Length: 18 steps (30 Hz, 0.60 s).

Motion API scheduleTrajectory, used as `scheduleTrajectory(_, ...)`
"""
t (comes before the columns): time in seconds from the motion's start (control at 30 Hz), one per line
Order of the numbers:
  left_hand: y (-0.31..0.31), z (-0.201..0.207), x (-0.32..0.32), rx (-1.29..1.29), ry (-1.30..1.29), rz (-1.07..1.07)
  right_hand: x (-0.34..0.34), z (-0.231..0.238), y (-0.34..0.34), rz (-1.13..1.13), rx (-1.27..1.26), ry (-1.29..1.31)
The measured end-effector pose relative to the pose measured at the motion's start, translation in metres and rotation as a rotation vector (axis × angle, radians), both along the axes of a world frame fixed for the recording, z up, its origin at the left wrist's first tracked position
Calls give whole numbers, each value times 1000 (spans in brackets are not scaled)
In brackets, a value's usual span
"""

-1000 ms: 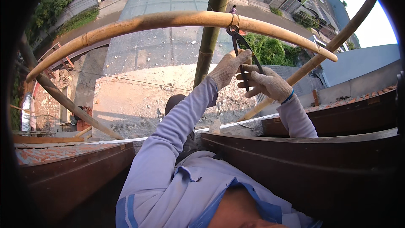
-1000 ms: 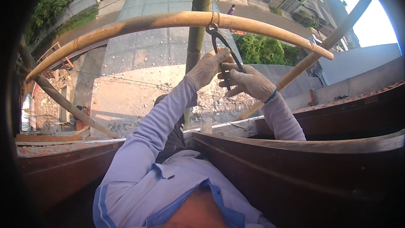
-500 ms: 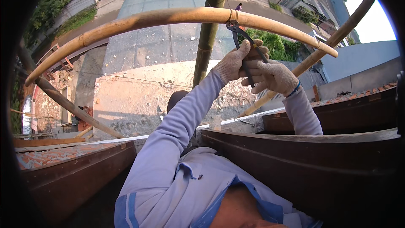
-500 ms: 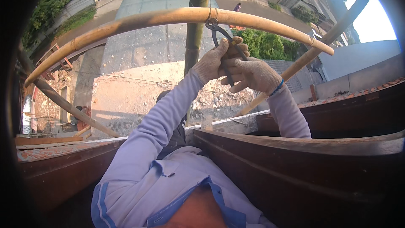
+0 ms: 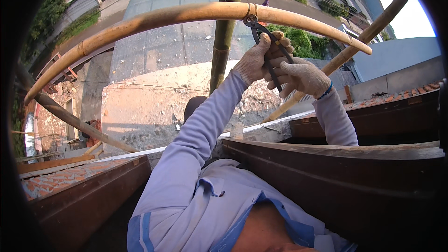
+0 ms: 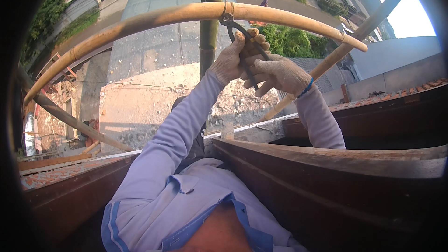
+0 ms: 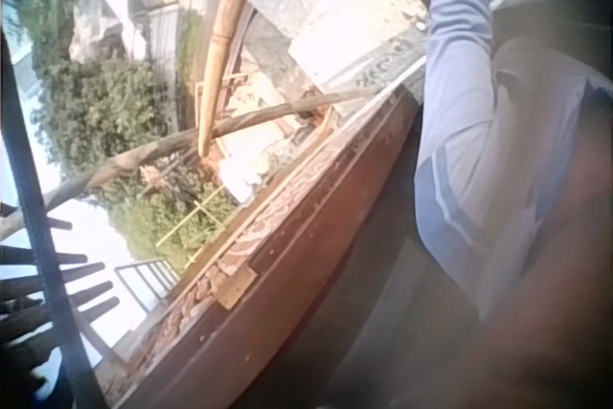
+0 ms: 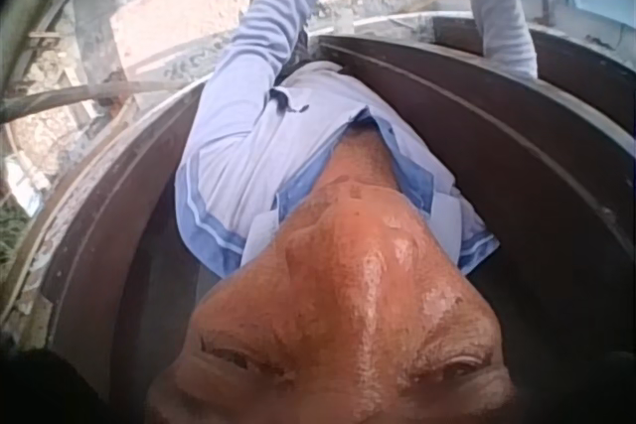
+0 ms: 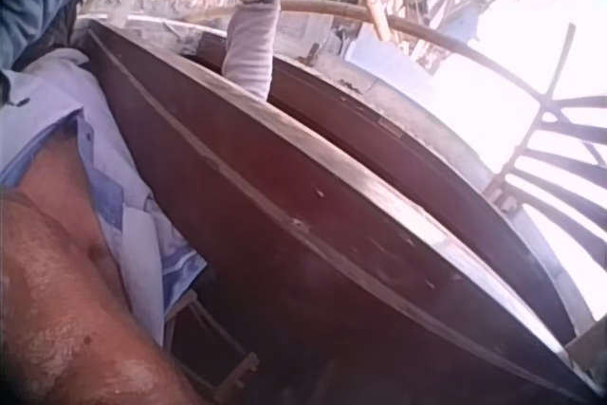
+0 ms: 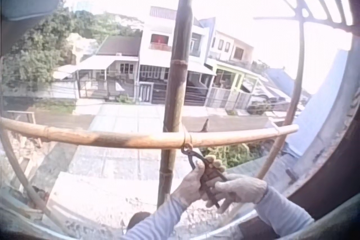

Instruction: The person secures bamboo poles to a metal frame using wire and pliers. They climb the structure, position the poles, wrap wire around joints, and tighten the connections with pliers.

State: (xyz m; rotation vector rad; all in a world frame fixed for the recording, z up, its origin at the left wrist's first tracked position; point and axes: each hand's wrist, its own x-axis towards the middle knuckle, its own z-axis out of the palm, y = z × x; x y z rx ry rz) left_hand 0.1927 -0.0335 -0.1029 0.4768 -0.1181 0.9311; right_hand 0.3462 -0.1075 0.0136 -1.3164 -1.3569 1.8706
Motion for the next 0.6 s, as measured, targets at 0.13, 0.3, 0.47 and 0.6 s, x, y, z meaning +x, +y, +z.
scheduleTrajectory(0.13,2,1,4,48,-116,-24,6,-12,4,-6,-12,52)
scheduleTrajectory(0.3,0,15,16,-45,-97,51,11,-20,9,11,-62,227)
scheduleTrajectory(0.47,-4,40,31,-309,21,182,-3,21,-1,32,311,-617)
scheduleTrajectory(0.6,0,50,38,-451,2,213,-33,12,-33,-91,1129,-1217)
